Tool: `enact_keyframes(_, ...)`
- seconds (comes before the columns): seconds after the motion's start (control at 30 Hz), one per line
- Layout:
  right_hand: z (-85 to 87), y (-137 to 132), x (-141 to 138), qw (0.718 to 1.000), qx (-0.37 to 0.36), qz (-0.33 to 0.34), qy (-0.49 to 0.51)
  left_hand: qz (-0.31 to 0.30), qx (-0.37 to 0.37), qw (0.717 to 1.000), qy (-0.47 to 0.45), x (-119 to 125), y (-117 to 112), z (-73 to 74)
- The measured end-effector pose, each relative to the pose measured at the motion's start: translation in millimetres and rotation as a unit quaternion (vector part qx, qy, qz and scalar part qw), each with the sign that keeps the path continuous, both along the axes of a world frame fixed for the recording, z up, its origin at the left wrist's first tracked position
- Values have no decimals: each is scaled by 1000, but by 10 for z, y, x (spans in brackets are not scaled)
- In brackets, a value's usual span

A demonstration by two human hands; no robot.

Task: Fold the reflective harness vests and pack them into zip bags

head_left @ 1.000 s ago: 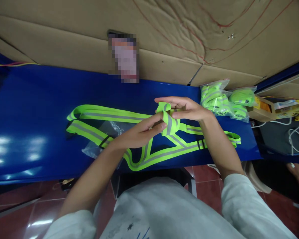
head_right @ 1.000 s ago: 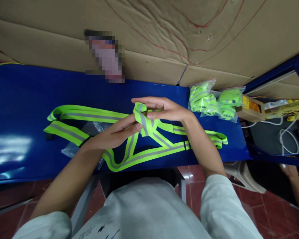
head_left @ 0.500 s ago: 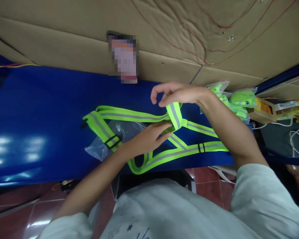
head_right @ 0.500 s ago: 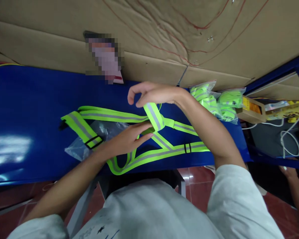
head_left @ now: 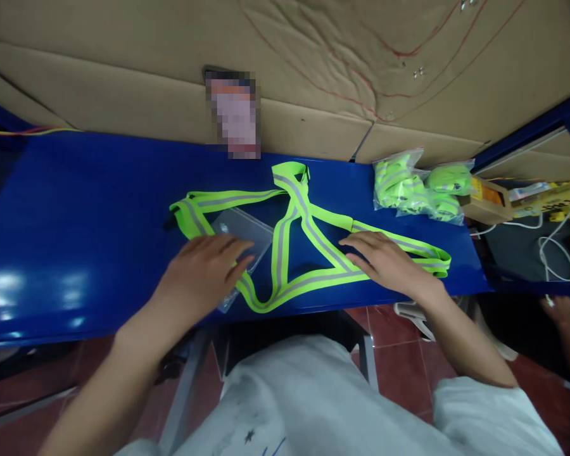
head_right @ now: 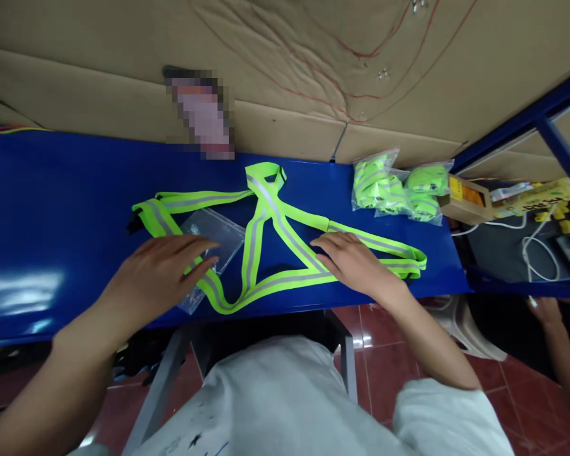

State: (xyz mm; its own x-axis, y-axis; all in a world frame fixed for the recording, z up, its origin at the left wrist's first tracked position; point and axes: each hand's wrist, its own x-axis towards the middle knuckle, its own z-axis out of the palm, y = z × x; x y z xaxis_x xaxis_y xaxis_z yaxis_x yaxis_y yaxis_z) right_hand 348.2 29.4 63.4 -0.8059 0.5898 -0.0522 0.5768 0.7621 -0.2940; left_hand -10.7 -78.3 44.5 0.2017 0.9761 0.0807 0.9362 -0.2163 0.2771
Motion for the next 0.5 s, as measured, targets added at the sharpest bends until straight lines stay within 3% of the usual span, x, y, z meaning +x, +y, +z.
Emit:
enact_keyframes(0.1,-219,-119,247,998,23,-47,-25,18,-17,998,57,-290,5,-40)
enact_keyframes(0.17,-270,-183,487,996,45,-80,-15,2,-44,995,90,-512,-7,-6)
enact_keyframes(0.33,-434,-315,1160,988,80,-132,-25,54,-63,975,207,-933,55,61)
enact_keyframes(0.5,-529,-316,1453,978,91,-189,7,88,-45,975,197,-1190,109,238)
